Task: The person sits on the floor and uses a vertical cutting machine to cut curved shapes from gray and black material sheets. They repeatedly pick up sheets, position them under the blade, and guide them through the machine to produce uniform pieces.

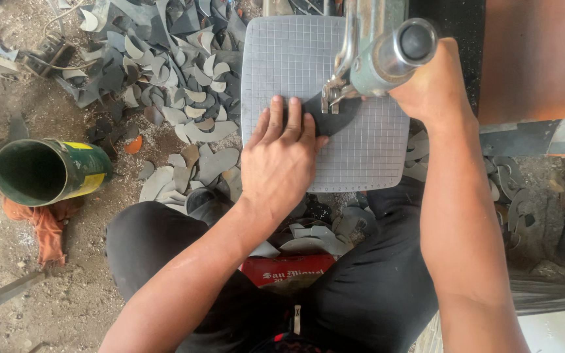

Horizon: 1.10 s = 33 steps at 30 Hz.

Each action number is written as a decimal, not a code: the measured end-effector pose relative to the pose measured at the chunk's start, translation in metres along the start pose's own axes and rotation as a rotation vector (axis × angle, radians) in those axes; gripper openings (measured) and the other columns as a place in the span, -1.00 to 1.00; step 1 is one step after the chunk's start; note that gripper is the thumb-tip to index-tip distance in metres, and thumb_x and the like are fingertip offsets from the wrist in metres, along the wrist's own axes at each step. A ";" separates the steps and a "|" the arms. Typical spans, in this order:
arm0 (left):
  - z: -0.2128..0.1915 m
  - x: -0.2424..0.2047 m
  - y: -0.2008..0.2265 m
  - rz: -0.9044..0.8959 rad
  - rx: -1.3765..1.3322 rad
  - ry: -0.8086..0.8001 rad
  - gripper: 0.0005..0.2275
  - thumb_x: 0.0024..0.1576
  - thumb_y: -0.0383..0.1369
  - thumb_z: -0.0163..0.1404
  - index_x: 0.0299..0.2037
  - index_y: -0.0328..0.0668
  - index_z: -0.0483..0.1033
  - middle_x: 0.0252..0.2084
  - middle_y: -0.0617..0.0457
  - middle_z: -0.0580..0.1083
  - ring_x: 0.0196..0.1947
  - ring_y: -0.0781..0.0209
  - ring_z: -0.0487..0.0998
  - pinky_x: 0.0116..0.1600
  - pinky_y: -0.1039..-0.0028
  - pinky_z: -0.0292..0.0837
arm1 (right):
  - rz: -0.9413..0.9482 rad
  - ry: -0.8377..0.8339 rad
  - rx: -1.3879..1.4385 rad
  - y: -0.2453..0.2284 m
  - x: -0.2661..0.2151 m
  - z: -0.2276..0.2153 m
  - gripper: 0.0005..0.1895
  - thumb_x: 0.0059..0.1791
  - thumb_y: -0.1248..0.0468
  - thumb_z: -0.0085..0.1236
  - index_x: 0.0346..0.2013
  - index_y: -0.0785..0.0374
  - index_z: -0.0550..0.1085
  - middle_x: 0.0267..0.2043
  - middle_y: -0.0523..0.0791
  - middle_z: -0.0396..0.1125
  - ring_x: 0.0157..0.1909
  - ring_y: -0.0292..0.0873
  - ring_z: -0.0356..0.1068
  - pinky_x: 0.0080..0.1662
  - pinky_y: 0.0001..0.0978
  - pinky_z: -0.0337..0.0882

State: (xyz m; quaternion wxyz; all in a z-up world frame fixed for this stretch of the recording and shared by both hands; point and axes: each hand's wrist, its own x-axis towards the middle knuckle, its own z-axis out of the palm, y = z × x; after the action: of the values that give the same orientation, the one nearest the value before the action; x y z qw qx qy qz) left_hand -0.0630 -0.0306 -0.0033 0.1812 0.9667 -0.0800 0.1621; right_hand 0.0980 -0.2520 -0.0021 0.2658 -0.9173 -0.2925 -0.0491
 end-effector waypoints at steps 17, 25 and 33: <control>-0.054 -0.009 -0.031 0.159 -0.047 -0.247 -0.46 0.15 -0.15 0.05 0.25 -0.38 0.41 0.38 -0.15 0.34 0.40 -0.06 0.32 0.42 -0.06 0.14 | 0.320 0.034 0.119 -0.090 -0.050 -0.010 -0.78 0.01 0.27 0.31 -0.12 0.35 0.61 -0.05 0.06 0.53 0.01 0.00 0.55 0.05 -0.18 0.47; -0.037 -0.034 -0.014 0.166 0.060 -0.211 -0.53 0.25 -0.26 -0.05 0.31 -0.42 0.36 0.40 -0.21 0.31 0.42 -0.04 0.31 0.45 -0.05 0.10 | 0.057 -0.058 -0.176 -0.112 -0.071 0.019 -0.59 0.14 0.20 0.09 0.15 0.47 0.52 0.29 0.13 0.37 0.48 0.19 0.15 0.39 0.38 -0.02; -0.017 -0.034 0.011 0.107 0.041 -0.139 -0.52 0.27 -0.31 -0.09 0.25 -0.68 0.35 0.34 -0.51 0.31 0.40 -0.32 0.31 0.47 0.05 0.16 | 0.130 -0.073 -0.072 -0.098 -0.064 0.015 -0.62 0.16 0.18 0.03 0.15 0.36 0.55 0.21 -0.03 0.44 0.42 0.15 0.21 0.45 0.37 -0.19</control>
State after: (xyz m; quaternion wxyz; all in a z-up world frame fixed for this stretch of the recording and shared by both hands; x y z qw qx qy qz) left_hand -0.1019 -0.0313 0.0041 0.1465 0.9734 -0.1406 0.1059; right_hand -0.0112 -0.2095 0.0139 0.2244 -0.9445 -0.2398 -0.0089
